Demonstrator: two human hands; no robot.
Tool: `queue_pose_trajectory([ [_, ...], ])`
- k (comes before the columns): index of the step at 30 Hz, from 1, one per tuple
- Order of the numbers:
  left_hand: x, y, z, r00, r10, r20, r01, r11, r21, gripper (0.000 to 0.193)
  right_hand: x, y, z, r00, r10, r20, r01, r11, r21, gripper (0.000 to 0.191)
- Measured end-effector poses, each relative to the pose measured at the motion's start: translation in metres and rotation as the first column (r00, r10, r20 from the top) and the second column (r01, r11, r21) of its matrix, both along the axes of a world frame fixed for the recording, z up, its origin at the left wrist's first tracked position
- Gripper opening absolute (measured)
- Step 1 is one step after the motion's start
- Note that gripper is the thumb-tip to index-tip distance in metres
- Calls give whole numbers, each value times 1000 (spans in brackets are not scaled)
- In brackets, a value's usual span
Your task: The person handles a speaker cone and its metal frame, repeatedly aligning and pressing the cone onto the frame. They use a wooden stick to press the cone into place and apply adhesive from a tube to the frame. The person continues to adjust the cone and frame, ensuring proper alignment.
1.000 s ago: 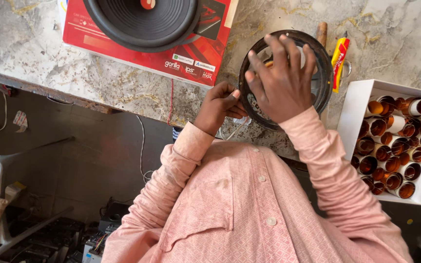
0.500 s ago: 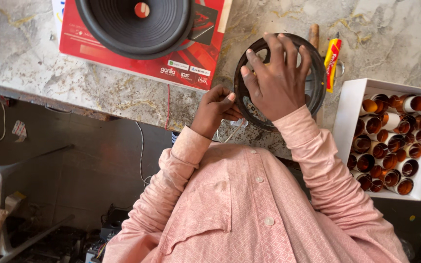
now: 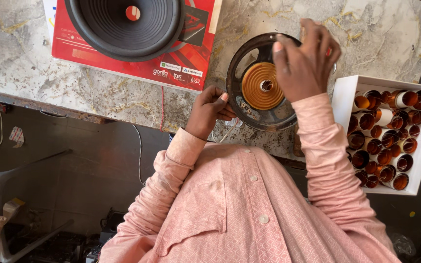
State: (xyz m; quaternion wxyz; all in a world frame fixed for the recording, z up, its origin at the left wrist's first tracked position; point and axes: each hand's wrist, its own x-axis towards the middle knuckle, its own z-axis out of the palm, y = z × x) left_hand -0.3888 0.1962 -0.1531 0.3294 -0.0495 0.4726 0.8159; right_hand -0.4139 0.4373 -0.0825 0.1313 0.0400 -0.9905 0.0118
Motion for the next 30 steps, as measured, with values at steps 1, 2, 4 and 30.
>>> queue_pose_trajectory([
  [1, 0, 0, 0, 1000, 0, -1, 0, 1000, 2, 17, 0, 3, 1, 1000, -2, -9, 2, 1000, -13, 35],
  [2, 0, -1, -1, 1000, 2, -7, -2, 1000, 4, 16, 1, 5, 3, 1000, -4, -17, 3, 1000, -25, 33],
  [4, 1, -1, -1, 1000, 2, -18, -2, 1000, 7, 16, 3, 6, 5, 1000, 10, -10, -11, 999, -40, 30],
  [30, 0, 15, 11, 949, 132, -287, -240, 893, -382, 19, 43, 36, 9, 995, -79, 67, 77, 996, 34, 50],
])
